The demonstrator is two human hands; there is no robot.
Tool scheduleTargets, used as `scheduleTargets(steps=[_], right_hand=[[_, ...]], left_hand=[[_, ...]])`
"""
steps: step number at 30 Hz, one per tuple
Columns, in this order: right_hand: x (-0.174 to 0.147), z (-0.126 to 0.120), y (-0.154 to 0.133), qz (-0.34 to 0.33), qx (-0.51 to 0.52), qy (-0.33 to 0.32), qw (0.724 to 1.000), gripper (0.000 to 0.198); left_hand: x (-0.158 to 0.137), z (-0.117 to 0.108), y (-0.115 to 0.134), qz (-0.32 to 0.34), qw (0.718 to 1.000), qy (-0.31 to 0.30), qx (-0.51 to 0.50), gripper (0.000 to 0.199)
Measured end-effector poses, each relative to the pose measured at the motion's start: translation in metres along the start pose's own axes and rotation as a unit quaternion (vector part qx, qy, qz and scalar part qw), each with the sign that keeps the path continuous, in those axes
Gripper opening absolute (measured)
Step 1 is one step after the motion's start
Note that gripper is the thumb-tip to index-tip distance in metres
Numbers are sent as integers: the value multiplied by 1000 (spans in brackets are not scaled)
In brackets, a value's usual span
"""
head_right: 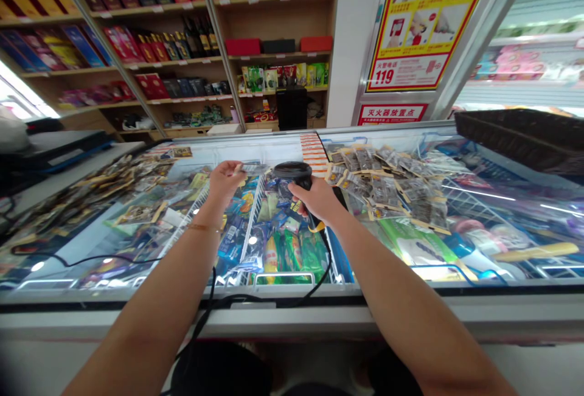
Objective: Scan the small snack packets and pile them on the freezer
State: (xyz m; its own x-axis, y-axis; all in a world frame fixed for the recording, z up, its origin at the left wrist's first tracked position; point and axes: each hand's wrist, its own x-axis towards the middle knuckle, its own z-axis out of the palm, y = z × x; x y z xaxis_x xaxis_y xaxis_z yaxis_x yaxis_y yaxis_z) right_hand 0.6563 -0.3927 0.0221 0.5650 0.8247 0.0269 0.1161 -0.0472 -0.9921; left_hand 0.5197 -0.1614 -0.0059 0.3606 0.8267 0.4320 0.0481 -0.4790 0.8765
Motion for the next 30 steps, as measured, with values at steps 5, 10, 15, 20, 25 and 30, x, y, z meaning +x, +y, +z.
scheduleTargets(steps=[5, 10, 15, 20, 25, 30], right_hand=[[0, 0, -1, -5, 6, 0, 1000, 24], [1, 0, 0, 2, 7, -1, 1000, 23], [-1, 1, -1, -1, -5, 0, 1000, 18], [-4, 2, -2, -4, -60, -28, 998, 25], [-4, 2, 1, -8, -112, -51, 992, 27], [-4, 3, 0, -8, -129, -49, 990, 24]], left_hand=[[0, 2, 1, -4, 999, 15, -49, 22], [2, 1, -11, -10, 997, -57, -51, 32], [-3, -2, -14, -86, 990, -111, -31, 51], [-3, -1, -13, -106, 992, -56, -42, 56], [1, -1, -20, -106, 993, -31, -51, 51], [1, 0, -20, -101, 993, -30, -61, 46]])
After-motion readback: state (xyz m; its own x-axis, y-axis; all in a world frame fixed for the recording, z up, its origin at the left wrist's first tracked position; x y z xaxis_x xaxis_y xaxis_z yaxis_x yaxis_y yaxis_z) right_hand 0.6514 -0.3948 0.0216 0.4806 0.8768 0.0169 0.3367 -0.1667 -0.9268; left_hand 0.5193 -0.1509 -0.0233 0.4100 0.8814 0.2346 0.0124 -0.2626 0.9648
